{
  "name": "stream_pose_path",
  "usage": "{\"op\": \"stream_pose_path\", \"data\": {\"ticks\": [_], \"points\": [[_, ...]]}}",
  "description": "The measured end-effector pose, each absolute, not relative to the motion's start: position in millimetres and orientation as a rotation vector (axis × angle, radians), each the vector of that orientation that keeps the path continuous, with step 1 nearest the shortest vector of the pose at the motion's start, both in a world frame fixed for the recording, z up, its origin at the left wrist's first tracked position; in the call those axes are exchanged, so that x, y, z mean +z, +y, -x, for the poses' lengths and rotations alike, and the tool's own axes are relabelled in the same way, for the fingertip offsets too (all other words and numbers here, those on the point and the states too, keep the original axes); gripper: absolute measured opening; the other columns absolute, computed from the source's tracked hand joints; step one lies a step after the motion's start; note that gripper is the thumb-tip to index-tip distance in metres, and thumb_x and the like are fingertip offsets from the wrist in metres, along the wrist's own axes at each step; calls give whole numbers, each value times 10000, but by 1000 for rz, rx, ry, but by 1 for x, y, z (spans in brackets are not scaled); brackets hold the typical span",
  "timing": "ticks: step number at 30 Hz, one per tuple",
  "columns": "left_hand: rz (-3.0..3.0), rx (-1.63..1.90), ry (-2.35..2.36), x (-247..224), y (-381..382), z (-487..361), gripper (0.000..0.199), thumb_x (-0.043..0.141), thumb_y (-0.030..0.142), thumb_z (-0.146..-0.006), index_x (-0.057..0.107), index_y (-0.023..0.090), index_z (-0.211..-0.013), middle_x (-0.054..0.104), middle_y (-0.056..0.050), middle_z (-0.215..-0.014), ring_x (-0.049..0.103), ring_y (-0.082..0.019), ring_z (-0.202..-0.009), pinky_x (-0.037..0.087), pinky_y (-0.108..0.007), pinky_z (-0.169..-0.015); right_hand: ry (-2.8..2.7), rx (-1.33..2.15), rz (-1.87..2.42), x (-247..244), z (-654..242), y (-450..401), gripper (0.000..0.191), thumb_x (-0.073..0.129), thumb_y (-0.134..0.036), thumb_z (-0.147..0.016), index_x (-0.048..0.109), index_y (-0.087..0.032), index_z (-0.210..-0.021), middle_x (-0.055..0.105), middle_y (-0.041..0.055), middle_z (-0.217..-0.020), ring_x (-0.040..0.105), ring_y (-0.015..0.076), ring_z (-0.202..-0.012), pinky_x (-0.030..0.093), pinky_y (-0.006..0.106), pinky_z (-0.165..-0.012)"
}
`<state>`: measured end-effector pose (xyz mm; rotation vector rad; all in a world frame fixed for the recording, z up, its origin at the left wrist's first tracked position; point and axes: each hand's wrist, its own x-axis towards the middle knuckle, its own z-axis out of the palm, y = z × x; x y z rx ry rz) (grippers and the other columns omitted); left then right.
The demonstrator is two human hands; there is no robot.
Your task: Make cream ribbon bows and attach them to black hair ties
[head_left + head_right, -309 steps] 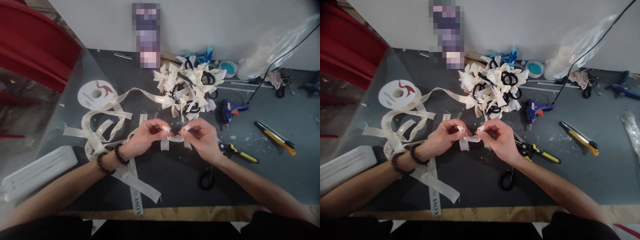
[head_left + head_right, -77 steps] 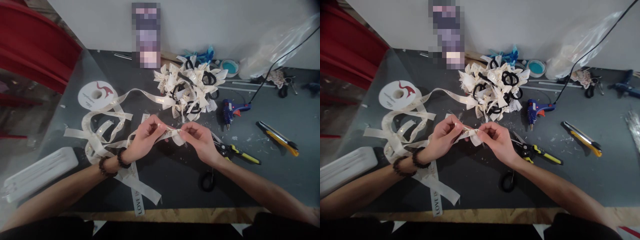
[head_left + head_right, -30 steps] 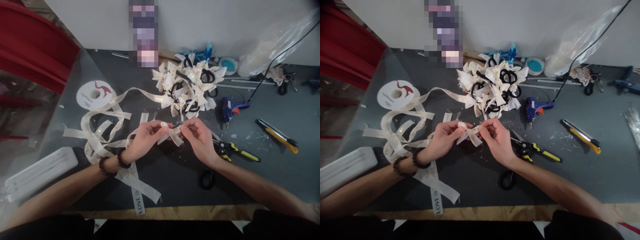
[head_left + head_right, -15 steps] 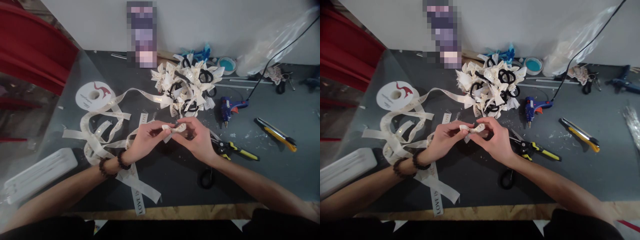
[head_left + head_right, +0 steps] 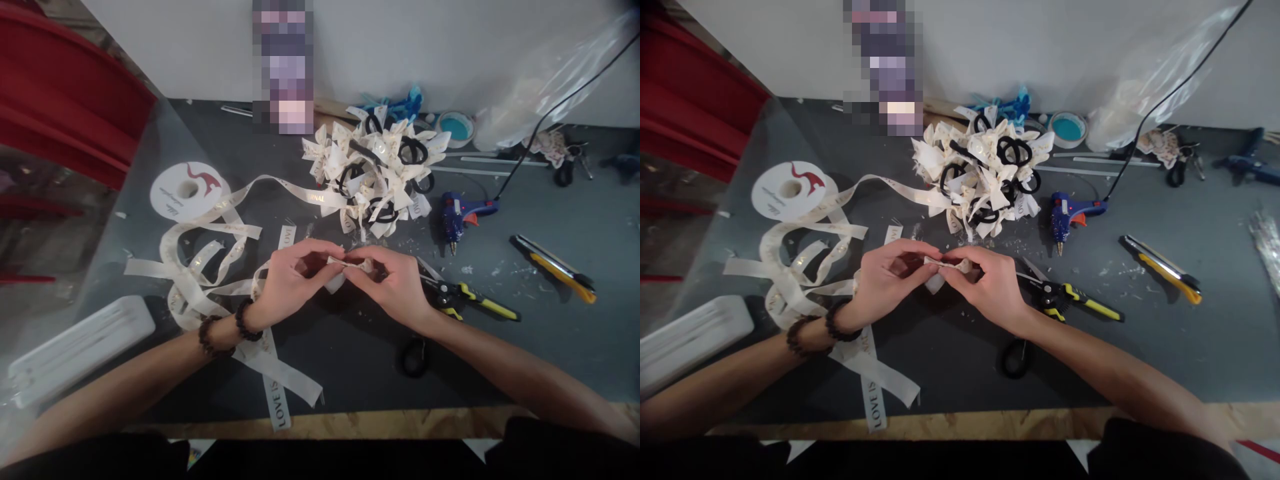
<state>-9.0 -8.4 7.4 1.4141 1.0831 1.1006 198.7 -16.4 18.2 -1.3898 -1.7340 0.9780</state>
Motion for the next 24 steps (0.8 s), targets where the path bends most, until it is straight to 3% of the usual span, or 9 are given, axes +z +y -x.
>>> {"op": "stream_pose_path", "data": {"ticks": [6, 10, 24], "points": [[-1405, 1108, 1074, 7, -9, 11, 198, 858, 296, -896, 772, 179, -1031, 830, -78, -960, 804, -179, -870, 650, -242, -746, -1703, 1050, 1389, 15, -200, -14, 164, 790, -394, -924, 855, -245, -899, 759, -11, -699, 572, 123, -559, 434, 281, -558], [-1355, 1082, 1064, 6, -7, 14, 268, 872, 304, -889, 725, 183, -1078, 830, -70, -925, 810, -175, -819, 631, -224, -680, -1709, 1124, 1371, 15, -201, -12, 187, 785, -406, -928, 848, -241, -868, 767, -14, -714, 564, 115, -568, 428, 278, -565], [-1231, 1126, 990, -3, -4, 15, 571, 922, 309, -839, 701, 247, -1363, 787, -23, -859, 794, -186, -833, 662, -255, -736, -1612, 1236, 1370, 18, -205, -10, 158, 816, -413, -886, 870, -266, -864, 769, -12, -694, 485, 110, -522, 366, 278, -502]]}}
